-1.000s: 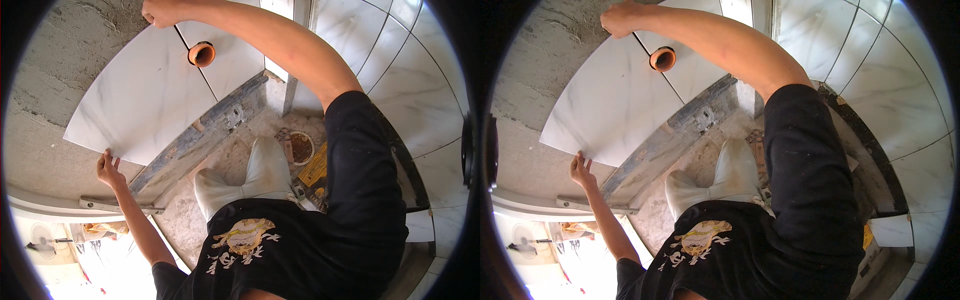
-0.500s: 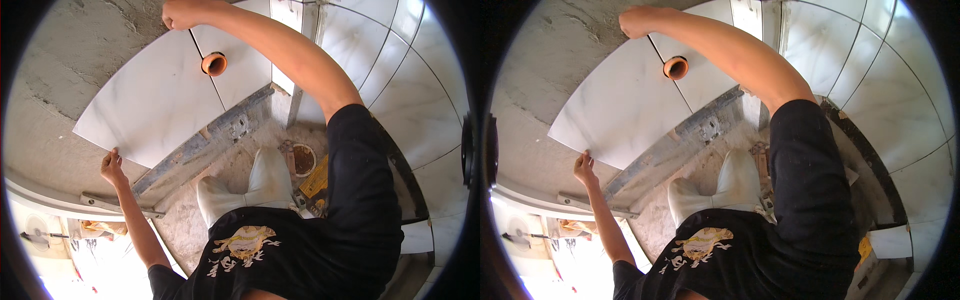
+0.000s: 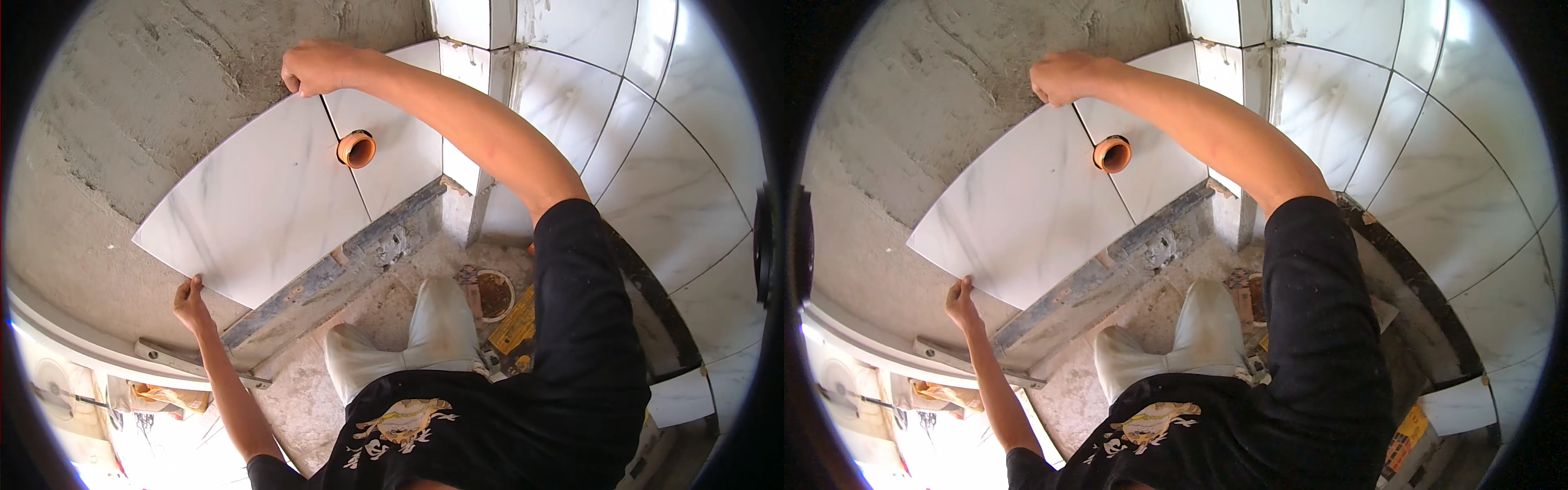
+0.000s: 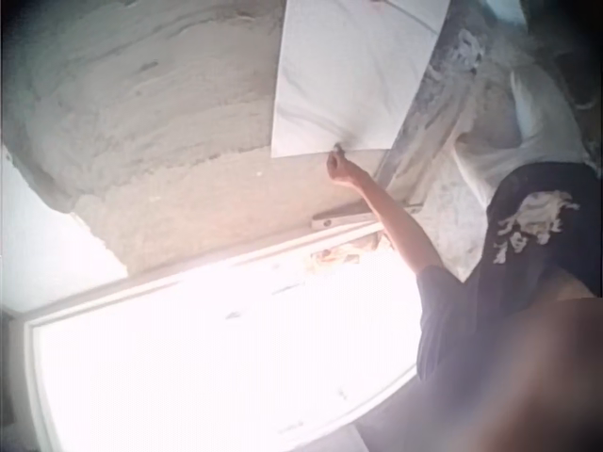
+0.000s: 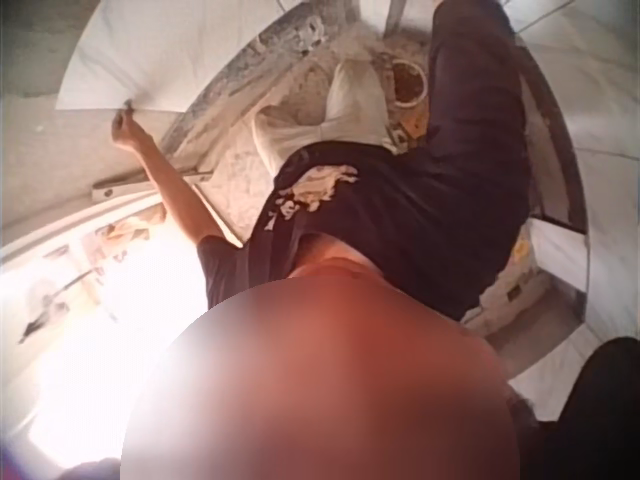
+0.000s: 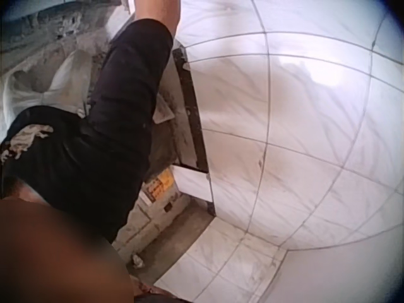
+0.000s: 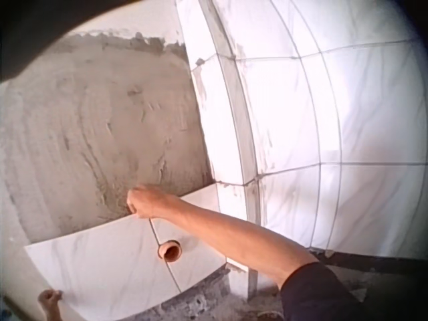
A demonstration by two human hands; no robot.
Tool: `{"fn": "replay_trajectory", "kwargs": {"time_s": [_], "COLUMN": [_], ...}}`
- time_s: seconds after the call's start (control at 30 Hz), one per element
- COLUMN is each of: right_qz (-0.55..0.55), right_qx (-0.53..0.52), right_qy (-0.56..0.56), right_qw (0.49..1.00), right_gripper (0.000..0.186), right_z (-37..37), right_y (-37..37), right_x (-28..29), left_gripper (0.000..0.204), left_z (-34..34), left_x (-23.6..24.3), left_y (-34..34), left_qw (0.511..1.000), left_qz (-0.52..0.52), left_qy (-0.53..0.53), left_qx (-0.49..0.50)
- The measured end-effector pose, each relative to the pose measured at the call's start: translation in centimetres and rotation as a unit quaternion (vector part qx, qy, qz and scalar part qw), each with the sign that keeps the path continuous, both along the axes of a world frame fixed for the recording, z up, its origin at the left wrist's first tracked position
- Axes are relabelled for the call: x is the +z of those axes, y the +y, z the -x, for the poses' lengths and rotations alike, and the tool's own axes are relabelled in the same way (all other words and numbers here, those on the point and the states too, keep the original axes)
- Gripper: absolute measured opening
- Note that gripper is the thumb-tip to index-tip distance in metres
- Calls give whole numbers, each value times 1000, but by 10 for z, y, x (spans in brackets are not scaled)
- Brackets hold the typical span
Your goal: Fitting and installing ceramic wall tiles in a bathroom during renovation.
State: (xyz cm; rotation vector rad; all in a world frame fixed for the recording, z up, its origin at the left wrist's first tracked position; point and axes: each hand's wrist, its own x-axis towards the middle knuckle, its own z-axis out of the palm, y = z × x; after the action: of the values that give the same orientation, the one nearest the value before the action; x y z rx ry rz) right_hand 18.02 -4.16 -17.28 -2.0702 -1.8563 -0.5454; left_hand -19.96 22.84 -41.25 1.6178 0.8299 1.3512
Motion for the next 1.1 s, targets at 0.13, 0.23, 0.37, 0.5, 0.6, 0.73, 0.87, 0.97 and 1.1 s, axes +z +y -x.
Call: {"fn": "replay_trajectory", "kwargs": {"time_s": [0.13, 0.23, 0.37, 0.5, 0.6, 0.73, 0.87, 0.97, 1.1], "right_qz": [-20, 0, -27, 6, -54, -97, -79, -54, 136], "right_qx": [-1, -26, 10, -69, -84, -51, -71, -59, -440], "right_qy": [-24, -75, -73, 47, 29, -103, -5, 5, 36], "right_qw": [1000, 997, 997, 996, 995, 989, 994, 997, 887], "right_gripper": [17, 13, 12, 10, 11, 15, 15, 14, 19], "right_z": [3, -3, -7, 23, 12, -15, 7, 3, 37], "right_y": [3, 11, 12, 3, 7, 27, 12, 4, 30], "right_x": [-4, -3, -1, 4, 1, -10, 0, 3, 25], "left_gripper": [20, 20, 19, 20, 28, 41, 45, 42, 34], "left_z": [1, 3, 0, 15, 0, -24, -34, -36, -41], "left_x": [0, -4, -5, 3, 29, 95, 139, 151, 161], "left_y": [-5, 10, 9, 12, 2, -36, -30, -17, -31], "left_qw": [999, 1000, 1000, 993, 981, 930, 861, 810, 794], "left_qz": [-4, -9, -5, -39, -146, -316, -436, -498, -505], "left_qy": [31, -1, 1, 110, 92, 93, 212, 279, 299], "left_qx": [14, -16, -18, 0, 93, 161, 153, 136, 158]}}
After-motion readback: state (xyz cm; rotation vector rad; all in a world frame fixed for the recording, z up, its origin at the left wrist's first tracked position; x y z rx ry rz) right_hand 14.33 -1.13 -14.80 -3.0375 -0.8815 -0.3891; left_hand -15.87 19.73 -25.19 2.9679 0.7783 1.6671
